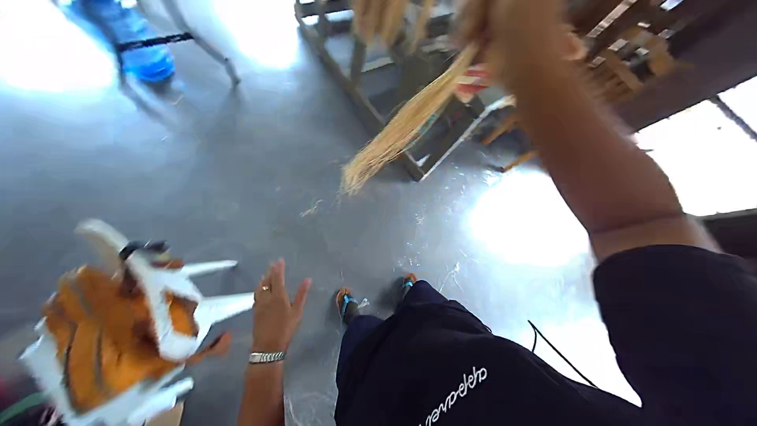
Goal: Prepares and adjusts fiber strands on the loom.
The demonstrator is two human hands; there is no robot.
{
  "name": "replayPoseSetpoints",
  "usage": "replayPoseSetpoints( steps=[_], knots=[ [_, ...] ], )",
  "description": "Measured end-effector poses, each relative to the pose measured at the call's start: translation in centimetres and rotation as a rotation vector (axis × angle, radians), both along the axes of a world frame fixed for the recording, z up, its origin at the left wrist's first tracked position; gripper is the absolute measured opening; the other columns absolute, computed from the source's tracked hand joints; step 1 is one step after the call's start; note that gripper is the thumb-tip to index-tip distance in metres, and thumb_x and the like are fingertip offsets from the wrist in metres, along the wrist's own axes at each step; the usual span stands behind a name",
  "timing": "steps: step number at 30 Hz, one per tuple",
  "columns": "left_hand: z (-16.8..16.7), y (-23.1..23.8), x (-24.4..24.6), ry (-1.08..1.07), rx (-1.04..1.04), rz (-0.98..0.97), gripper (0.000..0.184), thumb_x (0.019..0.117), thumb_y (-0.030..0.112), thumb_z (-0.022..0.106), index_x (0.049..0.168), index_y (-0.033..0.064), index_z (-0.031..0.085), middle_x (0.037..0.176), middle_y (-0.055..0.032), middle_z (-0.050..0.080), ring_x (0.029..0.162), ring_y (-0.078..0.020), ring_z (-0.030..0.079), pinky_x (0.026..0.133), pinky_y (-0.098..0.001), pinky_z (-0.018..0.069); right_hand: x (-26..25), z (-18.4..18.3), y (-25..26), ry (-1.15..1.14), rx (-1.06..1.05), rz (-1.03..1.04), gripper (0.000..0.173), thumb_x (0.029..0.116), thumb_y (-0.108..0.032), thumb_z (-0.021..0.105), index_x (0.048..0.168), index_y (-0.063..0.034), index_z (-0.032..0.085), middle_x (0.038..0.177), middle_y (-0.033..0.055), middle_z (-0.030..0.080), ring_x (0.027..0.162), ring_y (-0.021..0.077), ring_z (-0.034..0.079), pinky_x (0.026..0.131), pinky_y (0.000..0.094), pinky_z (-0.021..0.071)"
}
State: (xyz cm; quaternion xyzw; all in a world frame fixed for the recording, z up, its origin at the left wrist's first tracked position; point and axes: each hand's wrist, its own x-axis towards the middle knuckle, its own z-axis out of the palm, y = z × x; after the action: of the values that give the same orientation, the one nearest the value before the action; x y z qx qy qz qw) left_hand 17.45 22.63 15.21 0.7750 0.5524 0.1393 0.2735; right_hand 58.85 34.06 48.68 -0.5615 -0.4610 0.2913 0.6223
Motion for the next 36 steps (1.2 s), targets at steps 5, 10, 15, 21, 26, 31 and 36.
replayPoseSetpoints(
  steps=[5,10,15,21,26,31,36],
  knots=[
    [13.6,3.3,21.3,-0.759,0.129,-0.398,0.123,0.0766,0.057,0.085,0.165,0.0138,0.010,0.164,-0.0075,0.034,0.150,-0.0191,0.035,0.123,-0.0451,0.0332,-4.7,-8.0,-10.4,0.004,-0.013,0.214,0.024,0.1014,-0.001,0.050,0.122,0.0078,0.057,0.079,0.0083,0.061,0.059,0.0100,0.055,0.056,0.0282,0.0505],
    [5.4,-0.4,36.6,-0.554,-0.118,-0.610,0.047,0.1105,0.033,0.037,0.100,-0.0004,0.069,0.069,-0.0043,0.063,0.056,-0.0141,0.059,0.056,-0.0345,0.0538,10.5,-6.1,-17.5,0.231,0.115,0.099,0.019,0.1013,-0.005,0.045,0.111,-0.0056,0.061,0.061,-0.0069,0.051,0.049,0.0022,0.046,0.047,0.0205,0.0426],
    [-6.6,-1.2,39.7,0.069,-0.173,-0.562,0.036,0.1073,0.016,0.044,0.133,0.0015,0.065,0.113,-0.0258,0.072,0.107,-0.0431,0.070,0.097,-0.0616,0.0519,34.2,-4.9,-29.8,0.322,0.122,-0.402,0.024,0.1109,-0.028,0.040,0.109,-0.0215,0.063,0.055,-0.0135,0.036,0.044,0.0010,0.032,0.044,0.0187,0.0327],
    [-8.0,-2.1,42.9,0.095,-0.127,-0.487,0.031,0.1052,0.010,0.048,0.125,-0.0041,0.067,0.118,-0.0264,0.069,0.110,-0.0418,0.068,0.099,-0.0593,0.0518,50.8,-11.6,-42.0,0.551,0.080,-0.793,0.021,0.1092,-0.027,0.044,0.100,-0.0223,0.062,0.052,-0.0137,0.031,0.040,-0.0001,0.028,0.041,0.0167,0.0289],
    [-10.6,-2.3,46.5,0.184,-0.118,-0.501,0.043,0.1064,0.028,0.047,0.097,-0.0039,0.074,0.112,-0.0232,0.068,0.115,-0.0425,0.062,0.104,-0.0575,0.0449,57.5,-17.8,-42.3,0.694,-0.023,-0.843,0.027,0.1115,-0.024,0.038,0.103,-0.0168,0.062,0.050,-0.0124,0.033,0.039,0.0003,0.030,0.040,0.0172,0.0314],
    [-10.9,-0.4,52.0,0.591,-0.383,-0.483,0.051,0.1101,0.038,0.039,0.117,-0.0012,0.071,0.126,-0.0212,0.067,0.133,-0.0417,0.051,0.111,-0.0607,0.0357,66.1,-22.0,-41.6,0.833,-0.035,-0.859,0.027,0.1114,-0.023,0.038,0.101,-0.0147,0.061,0.049,-0.0116,0.034,0.037,-0.0001,0.030,0.037,0.0162,0.0296],
    [-14.5,3.8,61.9,0.602,-0.689,-0.425,0.060,0.1127,0.040,0.030,0.120,-0.0078,0.066,0.111,-0.0281,0.070,0.109,-0.0420,0.068,0.101,-0.0581,0.0496,75.6,-23.8,-39.4,0.782,-0.055,-0.845,0.030,0.1112,-0.024,0.039,0.107,-0.0128,0.066,0.048,-0.0124,0.035,0.037,-0.0007,0.029,0.036,0.0158,0.0291]
  ],
)
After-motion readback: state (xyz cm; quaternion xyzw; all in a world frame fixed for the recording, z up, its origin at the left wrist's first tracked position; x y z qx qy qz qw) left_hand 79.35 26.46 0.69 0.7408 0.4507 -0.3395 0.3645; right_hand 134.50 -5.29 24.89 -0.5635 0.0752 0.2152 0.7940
